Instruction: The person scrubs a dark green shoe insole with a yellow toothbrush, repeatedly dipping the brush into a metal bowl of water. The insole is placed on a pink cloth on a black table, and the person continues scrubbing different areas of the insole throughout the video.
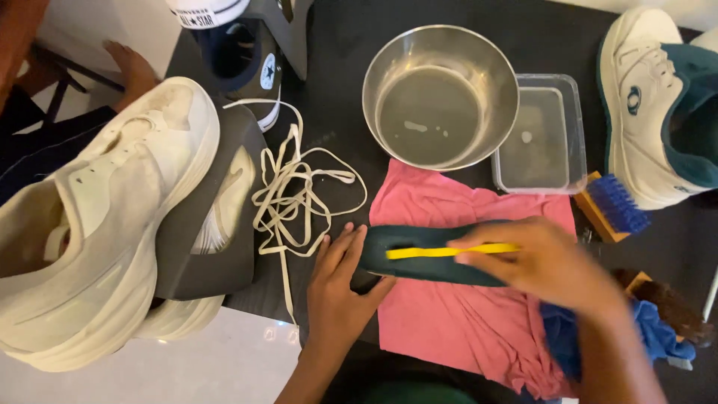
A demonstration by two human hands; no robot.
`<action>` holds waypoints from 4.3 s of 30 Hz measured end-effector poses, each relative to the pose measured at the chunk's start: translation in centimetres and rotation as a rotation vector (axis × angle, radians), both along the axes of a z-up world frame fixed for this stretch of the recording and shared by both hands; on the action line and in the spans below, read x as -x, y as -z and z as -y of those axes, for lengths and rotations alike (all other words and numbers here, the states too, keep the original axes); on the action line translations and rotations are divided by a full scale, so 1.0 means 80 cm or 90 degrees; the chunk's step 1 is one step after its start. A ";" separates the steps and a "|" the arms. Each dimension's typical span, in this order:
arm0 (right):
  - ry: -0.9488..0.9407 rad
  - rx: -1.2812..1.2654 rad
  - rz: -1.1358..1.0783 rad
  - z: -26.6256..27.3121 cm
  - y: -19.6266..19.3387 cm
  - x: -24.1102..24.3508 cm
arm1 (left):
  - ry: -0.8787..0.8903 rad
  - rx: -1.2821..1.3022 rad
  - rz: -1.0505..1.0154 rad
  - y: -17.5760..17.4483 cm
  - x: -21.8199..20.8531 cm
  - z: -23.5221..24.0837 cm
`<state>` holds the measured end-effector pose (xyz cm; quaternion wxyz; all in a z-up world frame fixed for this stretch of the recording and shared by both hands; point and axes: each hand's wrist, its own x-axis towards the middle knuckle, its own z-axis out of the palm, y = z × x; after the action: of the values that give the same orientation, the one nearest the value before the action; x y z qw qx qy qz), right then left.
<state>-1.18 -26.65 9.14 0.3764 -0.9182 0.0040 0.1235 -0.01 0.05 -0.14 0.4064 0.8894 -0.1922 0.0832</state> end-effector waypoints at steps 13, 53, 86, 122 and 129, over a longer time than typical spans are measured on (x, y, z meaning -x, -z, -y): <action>0.040 -0.008 0.107 0.010 -0.002 0.006 | 0.015 0.035 0.000 -0.001 0.000 -0.002; 0.025 0.091 0.088 0.023 0.003 0.008 | 0.034 0.039 0.003 -0.004 0.003 -0.004; 0.163 0.063 -0.087 0.080 -0.015 0.046 | 0.086 -0.067 0.076 -0.012 0.002 0.005; 0.096 0.238 0.414 0.036 0.005 -0.051 | 0.229 -0.032 0.132 -0.060 -0.094 0.076; 0.121 0.180 0.482 0.045 0.023 -0.038 | 0.231 0.034 0.146 -0.062 -0.096 0.065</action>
<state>1.86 -30.25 7.30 0.2311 -0.9369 -0.0330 -0.2602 7.66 -5.13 4.84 0.4134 0.8139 -0.3919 0.1144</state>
